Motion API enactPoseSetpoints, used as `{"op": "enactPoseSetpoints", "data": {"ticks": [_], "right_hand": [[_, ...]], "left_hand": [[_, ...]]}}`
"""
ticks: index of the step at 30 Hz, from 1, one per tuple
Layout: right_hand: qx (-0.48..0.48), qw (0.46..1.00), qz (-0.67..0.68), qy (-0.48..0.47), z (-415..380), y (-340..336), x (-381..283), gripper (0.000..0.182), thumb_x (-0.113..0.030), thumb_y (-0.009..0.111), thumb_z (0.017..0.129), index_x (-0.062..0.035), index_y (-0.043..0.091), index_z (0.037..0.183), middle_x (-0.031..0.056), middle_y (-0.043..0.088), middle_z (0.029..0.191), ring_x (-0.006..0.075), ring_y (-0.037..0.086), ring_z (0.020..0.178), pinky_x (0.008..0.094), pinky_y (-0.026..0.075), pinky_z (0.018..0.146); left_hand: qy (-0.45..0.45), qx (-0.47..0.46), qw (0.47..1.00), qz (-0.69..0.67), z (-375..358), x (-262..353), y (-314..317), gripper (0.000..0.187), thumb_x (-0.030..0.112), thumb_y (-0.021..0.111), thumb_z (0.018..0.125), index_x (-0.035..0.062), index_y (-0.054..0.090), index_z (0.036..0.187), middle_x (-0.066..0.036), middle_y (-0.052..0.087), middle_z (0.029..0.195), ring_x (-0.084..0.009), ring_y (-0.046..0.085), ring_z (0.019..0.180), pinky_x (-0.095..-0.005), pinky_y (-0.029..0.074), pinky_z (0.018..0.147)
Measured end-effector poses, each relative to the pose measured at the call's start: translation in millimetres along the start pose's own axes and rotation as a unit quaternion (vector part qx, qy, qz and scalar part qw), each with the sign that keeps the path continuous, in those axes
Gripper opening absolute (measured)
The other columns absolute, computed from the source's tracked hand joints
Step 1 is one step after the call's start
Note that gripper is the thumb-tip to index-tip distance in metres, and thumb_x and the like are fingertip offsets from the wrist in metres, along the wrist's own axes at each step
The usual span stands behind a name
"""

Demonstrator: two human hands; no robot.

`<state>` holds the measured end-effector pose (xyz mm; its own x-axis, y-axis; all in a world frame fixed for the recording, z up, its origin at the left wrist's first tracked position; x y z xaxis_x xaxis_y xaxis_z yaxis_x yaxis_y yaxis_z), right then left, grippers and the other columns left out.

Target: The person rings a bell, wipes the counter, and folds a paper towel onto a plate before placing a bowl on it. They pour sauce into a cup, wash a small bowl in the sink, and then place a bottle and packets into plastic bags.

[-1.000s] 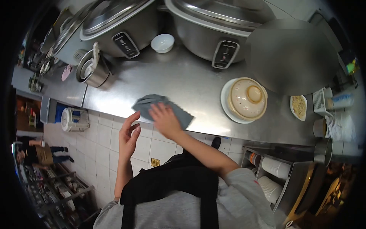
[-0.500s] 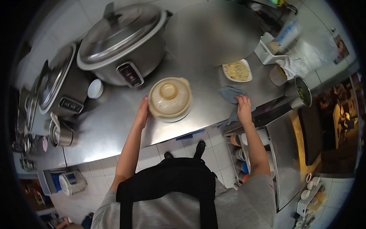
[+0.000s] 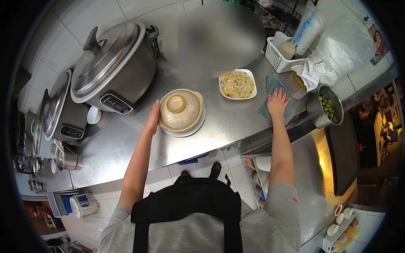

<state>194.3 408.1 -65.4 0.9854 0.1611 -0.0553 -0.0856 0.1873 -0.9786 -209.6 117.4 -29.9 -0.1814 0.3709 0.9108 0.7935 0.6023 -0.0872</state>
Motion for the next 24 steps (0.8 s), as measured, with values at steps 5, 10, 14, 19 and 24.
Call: {"op": "enactPoseSetpoints", "data": {"ticks": [5, 10, 14, 19, 24], "right_hand": [[-0.015, 1.0, 0.006, -0.008, 13.9, 3.0, -0.2, 0.054, -0.036, 0.04, 0.088, -0.0085, 0.032, 0.133, 0.0102, 0.023, 0.142, 0.0339, 0.02, 0.13, 0.0549, 0.018, 0.102], [-0.089, 0.995, 0.017, 0.036, -11.9, -27.0, -16.8, 0.052, -0.03, 0.047, 0.085, -0.0071, 0.034, 0.131, 0.0129, 0.024, 0.14, 0.0343, 0.023, 0.128, 0.0556, 0.019, 0.101], [0.183, 0.926, 0.313, -0.105, -74.2, -71.6, -64.9, 0.047, -0.006, 0.056, 0.075, -0.0042, 0.043, 0.121, 0.0204, 0.031, 0.132, 0.0355, 0.032, 0.121, 0.0446, 0.026, 0.1], [0.039, 0.864, 0.502, -0.025, -136.7, -59.5, -116.2, 0.038, -0.002, 0.052, 0.077, -0.0031, 0.049, 0.115, 0.0162, 0.036, 0.13, 0.0299, 0.041, 0.116, 0.0337, 0.038, 0.091], [0.055, 0.864, 0.5, -0.035, -152.9, -45.6, -131.2, 0.037, -0.002, 0.051, 0.078, -0.0044, 0.05, 0.115, 0.0149, 0.036, 0.13, 0.0274, 0.044, 0.112, 0.0325, 0.041, 0.087]], "left_hand": [[0.206, 0.073, 0.944, 0.249, -3.8, 62.1, 24.9, 0.067, 0.042, 0.054, 0.08, 0.0072, 0.033, 0.133, -0.017, 0.027, 0.139, -0.0312, 0.025, 0.128, -0.0367, 0.025, 0.103], [0.456, -0.076, 0.733, 0.499, -45.6, 100.7, 81.7, 0.053, 0.021, 0.064, 0.062, 0.0056, 0.053, 0.111, -0.013, 0.053, 0.108, -0.0306, 0.049, 0.096, -0.0384, 0.044, 0.081], [0.449, -0.099, 0.696, 0.551, -30.5, 106.8, 86.2, 0.054, 0.022, 0.064, 0.056, 0.0053, 0.054, 0.106, -0.015, 0.055, 0.095, -0.0325, 0.051, 0.088, -0.0398, 0.045, 0.08], [0.404, -0.135, 0.795, 0.432, 7.8, 132.1, 64.9, 0.049, 0.024, 0.064, 0.058, 0.0027, 0.057, 0.102, -0.015, 0.059, 0.084, -0.0259, 0.057, 0.077, -0.0337, 0.048, 0.07], [0.215, -0.204, 0.924, 0.243, 33.1, 141.6, 39.8, 0.045, 0.026, 0.065, 0.06, 0.0004, 0.061, 0.097, -0.013, 0.064, 0.081, -0.0161, 0.06, 0.068, -0.0276, 0.048, 0.064]]}}
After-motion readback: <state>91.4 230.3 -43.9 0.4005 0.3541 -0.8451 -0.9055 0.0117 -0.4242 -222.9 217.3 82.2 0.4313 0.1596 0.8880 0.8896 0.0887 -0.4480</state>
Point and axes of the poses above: each hand's wrist, its own z-axis towards the middle knuckle, its own y-axis out of the palm, x = y × z, the point moved 4 cm from there along z, towards the middle knuckle
